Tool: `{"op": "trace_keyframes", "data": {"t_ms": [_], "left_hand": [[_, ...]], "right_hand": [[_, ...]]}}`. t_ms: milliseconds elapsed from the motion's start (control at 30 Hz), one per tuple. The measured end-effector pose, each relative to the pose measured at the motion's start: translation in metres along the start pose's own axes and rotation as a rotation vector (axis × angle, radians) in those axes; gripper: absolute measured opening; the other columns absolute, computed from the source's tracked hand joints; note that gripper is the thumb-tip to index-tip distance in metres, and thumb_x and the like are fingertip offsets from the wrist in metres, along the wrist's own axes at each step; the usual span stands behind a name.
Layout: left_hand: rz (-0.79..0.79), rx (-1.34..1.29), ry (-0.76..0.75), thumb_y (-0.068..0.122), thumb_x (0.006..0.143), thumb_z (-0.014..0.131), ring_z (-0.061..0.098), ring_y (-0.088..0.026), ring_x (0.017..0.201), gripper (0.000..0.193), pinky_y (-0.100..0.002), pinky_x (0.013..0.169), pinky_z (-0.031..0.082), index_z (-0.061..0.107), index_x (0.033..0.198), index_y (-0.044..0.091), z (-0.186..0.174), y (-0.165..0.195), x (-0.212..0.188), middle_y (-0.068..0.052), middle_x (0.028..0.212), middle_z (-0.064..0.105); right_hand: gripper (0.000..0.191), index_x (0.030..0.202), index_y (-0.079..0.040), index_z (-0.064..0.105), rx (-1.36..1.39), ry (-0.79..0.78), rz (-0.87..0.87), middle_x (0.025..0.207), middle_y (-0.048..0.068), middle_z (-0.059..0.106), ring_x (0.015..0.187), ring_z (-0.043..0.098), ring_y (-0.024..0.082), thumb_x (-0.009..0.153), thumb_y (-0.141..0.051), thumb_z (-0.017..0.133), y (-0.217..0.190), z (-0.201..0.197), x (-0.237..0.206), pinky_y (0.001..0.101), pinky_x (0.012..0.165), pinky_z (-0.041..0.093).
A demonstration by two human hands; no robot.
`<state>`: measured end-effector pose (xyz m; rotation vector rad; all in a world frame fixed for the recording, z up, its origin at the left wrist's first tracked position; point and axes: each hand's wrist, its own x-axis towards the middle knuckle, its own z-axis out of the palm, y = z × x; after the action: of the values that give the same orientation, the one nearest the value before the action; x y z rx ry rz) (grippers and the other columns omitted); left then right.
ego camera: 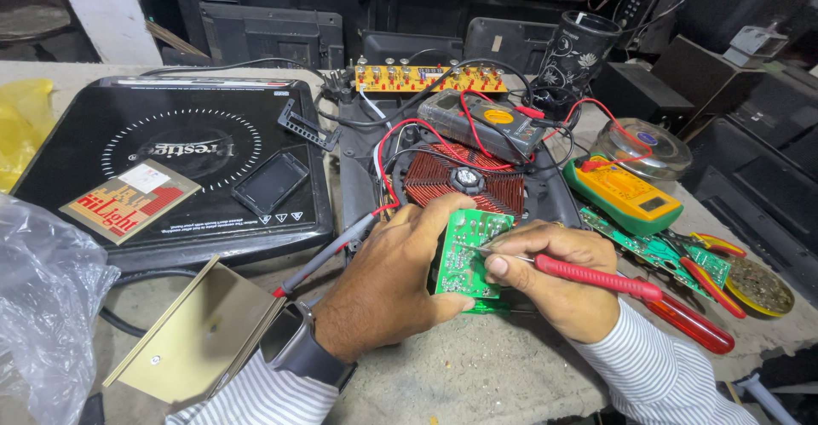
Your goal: The person works at a cluttered electronics repair bench, using a screwdriver to open a small metal-cased power module and remove its green circuit board. They then hold the board and use a soldering iron to desolder and rework components on it, with a multimeter and power supply connected nearby.
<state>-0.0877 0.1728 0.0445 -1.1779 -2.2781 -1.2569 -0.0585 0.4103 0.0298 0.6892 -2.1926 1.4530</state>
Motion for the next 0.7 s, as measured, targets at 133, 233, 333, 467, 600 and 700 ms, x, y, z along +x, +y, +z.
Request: {"op": "trace_keyframes", "data": {"t_ms": [133, 233, 333, 467, 600, 700], "left_hand": [[0.023, -0.007, 0.01, 0.019, 0.061, 0.091, 0.06, -0.039, 0.113, 0.094, -0.048, 0.095, 0.047, 0.042, 0.141, 0.007, 0.0001, -0.0001, 0.0004, -0.019, 0.12, 0.065], [-0.001, -0.015, 0.002, 0.018, 0.062, 0.09, 0.06, -0.039, 0.114, 0.094, -0.047, 0.096, 0.047, 0.042, 0.142, 0.008, 0.0, 0.0, 0.0, -0.019, 0.118, 0.065], [-0.013, -0.009, 0.007, 0.017, 0.063, 0.09, 0.06, -0.04, 0.113, 0.093, -0.047, 0.096, 0.047, 0.042, 0.142, 0.008, 0.0002, 0.0006, 0.0005, -0.02, 0.117, 0.064], [0.007, -0.024, 0.01, 0.017, 0.063, 0.089, 0.061, -0.039, 0.115, 0.09, -0.046, 0.095, 0.048, 0.044, 0.14, 0.008, -0.0007, 0.002, 0.0017, -0.019, 0.119, 0.065], [-0.029, -0.032, -0.003, 0.017, 0.063, 0.089, 0.061, -0.038, 0.115, 0.088, -0.045, 0.096, 0.048, 0.047, 0.14, 0.009, -0.0012, 0.0048, 0.0015, -0.018, 0.118, 0.065], [0.04, -0.022, 0.045, 0.016, 0.065, 0.088, 0.061, -0.038, 0.117, 0.086, -0.045, 0.097, 0.048, 0.047, 0.139, 0.005, -0.0006, 0.0064, 0.0029, -0.018, 0.126, 0.064]], "right_hand": [[0.01, 0.093, -0.002, 0.076, -0.033, -0.047, -0.118, 0.092, 0.01, 0.08, 0.084, 0.077, 0.016, 0.085, -0.005, 0.082, 0.0004, -0.0011, 0.0007, 0.0287, 0.079, 0.063], [0.01, 0.089, -0.001, 0.077, -0.03, 0.026, 0.029, 0.09, 0.012, 0.079, 0.08, 0.075, 0.017, 0.082, -0.004, 0.083, -0.0002, -0.0008, 0.0015, 0.029, 0.073, 0.062], [0.01, 0.092, -0.002, 0.077, -0.062, -0.059, -0.102, 0.091, 0.01, 0.08, 0.083, 0.077, 0.017, 0.083, -0.006, 0.082, -0.0013, -0.0009, 0.0012, 0.0292, 0.078, 0.063], [0.009, 0.091, -0.002, 0.077, -0.029, -0.007, -0.062, 0.092, 0.011, 0.08, 0.082, 0.077, 0.017, 0.084, -0.005, 0.081, -0.0009, -0.0002, 0.0002, 0.0298, 0.076, 0.062], [0.011, 0.094, -0.002, 0.076, -0.077, -0.042, -0.137, 0.093, 0.01, 0.08, 0.084, 0.077, 0.016, 0.084, -0.005, 0.081, 0.0015, -0.0006, -0.0011, 0.0288, 0.078, 0.062], [0.009, 0.094, -0.001, 0.076, 0.034, 0.038, -0.041, 0.093, 0.012, 0.078, 0.081, 0.075, 0.017, 0.086, -0.002, 0.08, 0.0026, -0.0004, -0.0027, 0.0289, 0.074, 0.062]]}}
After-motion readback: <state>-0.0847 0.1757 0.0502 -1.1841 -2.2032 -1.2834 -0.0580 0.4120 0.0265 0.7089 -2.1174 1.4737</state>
